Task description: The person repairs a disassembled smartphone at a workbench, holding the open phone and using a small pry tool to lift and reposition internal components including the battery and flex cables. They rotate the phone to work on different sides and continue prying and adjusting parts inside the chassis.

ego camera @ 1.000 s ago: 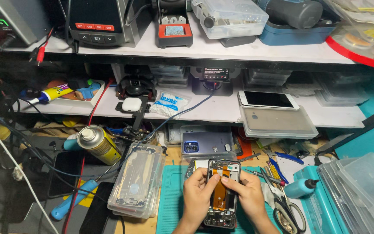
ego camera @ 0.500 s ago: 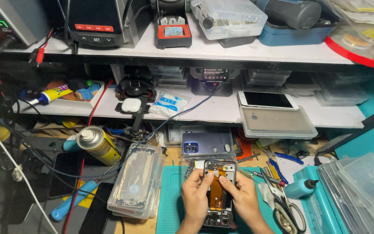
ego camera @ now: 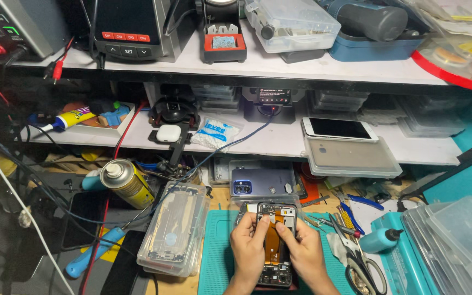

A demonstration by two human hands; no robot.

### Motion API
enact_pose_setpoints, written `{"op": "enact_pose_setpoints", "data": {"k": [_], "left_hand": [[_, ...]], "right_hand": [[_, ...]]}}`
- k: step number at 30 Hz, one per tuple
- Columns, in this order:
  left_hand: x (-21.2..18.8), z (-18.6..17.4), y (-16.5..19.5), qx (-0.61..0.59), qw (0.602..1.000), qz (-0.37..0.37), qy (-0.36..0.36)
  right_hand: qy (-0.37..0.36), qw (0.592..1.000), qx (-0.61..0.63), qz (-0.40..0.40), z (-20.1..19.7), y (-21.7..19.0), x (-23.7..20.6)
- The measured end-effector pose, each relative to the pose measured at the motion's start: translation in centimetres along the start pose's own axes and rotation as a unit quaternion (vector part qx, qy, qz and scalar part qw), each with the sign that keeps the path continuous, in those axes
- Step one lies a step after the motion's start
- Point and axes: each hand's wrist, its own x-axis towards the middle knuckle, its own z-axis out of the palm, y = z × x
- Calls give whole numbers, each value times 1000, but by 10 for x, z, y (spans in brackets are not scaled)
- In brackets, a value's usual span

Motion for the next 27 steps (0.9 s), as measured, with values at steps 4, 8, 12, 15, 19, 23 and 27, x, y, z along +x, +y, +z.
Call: {"op": "enact_pose_setpoints", "data": {"k": [4,8,12,15,19,23,27], "left_hand": [[-4,3,2,16,1000,8,11],[-10,5,8,46,998,40,24],[-12,7,11,66,995,64,29],[-12,7,7,69,995,59,35],[-8,6,-6,20,999,22,24],[1,1,-15,-42,999,11,25],[14,-9,-13,-72,996,13,56]], "right_hand": [[29,999,-11,26,0,1,1],[44,997,-59,-10,1,-4,1],[47,994,-78,-55,2,-13,1],[59,989,-125,-52,3,-17,2],[39,995,-86,-21,2,-14,7],[15,999,-23,44,-9,0,14],[-47,997,25,52,-26,19,18]]}}
